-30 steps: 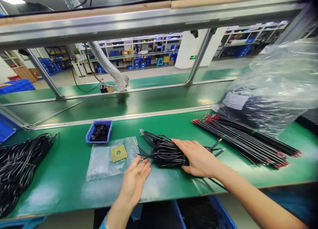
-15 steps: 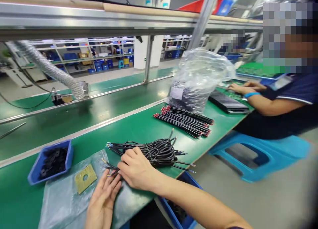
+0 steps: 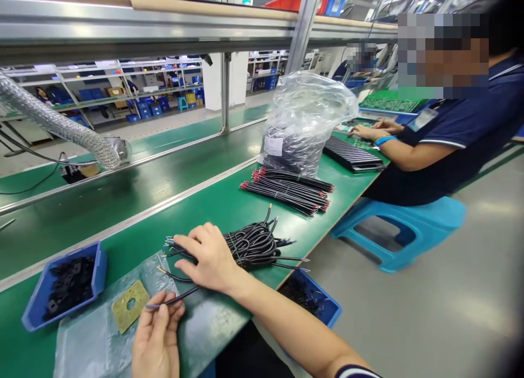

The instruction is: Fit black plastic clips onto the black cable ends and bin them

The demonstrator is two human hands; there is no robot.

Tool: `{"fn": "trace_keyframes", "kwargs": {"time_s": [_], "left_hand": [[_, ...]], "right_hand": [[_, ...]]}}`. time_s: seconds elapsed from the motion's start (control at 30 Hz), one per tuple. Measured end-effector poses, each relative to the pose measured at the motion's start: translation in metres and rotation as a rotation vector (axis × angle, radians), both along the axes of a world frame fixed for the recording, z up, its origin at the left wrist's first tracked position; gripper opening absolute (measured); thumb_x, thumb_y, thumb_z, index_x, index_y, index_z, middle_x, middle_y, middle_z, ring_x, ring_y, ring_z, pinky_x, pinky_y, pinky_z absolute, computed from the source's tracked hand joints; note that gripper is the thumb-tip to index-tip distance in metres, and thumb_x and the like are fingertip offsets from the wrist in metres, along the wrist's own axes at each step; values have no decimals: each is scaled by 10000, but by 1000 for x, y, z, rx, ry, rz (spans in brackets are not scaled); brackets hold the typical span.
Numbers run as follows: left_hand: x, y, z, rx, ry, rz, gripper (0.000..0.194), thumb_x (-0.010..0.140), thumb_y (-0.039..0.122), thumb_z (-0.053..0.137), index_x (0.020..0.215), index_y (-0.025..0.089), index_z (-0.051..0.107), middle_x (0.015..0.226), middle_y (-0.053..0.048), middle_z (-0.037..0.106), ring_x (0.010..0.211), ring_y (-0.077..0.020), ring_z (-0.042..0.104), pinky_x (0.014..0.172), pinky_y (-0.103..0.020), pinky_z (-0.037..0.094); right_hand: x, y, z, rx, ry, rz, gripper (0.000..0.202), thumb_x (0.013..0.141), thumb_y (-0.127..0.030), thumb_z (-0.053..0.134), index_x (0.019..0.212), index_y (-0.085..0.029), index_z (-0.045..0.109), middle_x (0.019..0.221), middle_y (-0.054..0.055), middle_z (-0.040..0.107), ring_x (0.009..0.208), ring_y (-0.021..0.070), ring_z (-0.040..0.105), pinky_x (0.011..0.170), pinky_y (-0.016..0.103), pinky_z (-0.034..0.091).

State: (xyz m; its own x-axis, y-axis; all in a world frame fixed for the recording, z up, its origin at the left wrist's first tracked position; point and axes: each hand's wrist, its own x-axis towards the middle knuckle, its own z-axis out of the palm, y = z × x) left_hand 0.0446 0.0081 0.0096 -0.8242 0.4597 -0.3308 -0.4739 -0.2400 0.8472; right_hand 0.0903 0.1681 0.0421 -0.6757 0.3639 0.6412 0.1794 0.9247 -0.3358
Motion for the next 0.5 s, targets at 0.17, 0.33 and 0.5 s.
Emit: {"fn": "trace_keyframes", "kwargs": {"time_s": [0.17, 0.33, 0.5], "left_hand": [[-6, -27, -12, -203, 262, 1, 434, 589, 535, 851, 852, 212, 732, 881, -25, 748, 852, -219, 693, 750, -247, 585], [3, -61, -13, -392, 502, -279, 265, 735, 438, 774, 813, 186, 748, 774, -54, 714, 695, -206, 666, 652, -265, 552], [-14, -90, 4, -614, 765, -293, 196, 868, 379, 640, 856, 211, 742, 821, -51, 723, 752, -195, 663, 701, -264, 519]], "right_hand": [[17, -45, -22, 195, 116, 367, 253, 917, -315, 455, 1016, -165, 633, 679, -4, 580, 622, 151, 485, 555, 318, 321], [42, -52, -48, 258, 112, 456, 237, 978, -261, 450, 1093, -138, 617, 613, -17, 540, 549, 148, 429, 543, 319, 259], [47, -47, -52, 290, 51, 584, 253, 975, -143, 388, 1034, -123, 633, 633, 4, 542, 570, 149, 429, 582, 323, 255]]}}
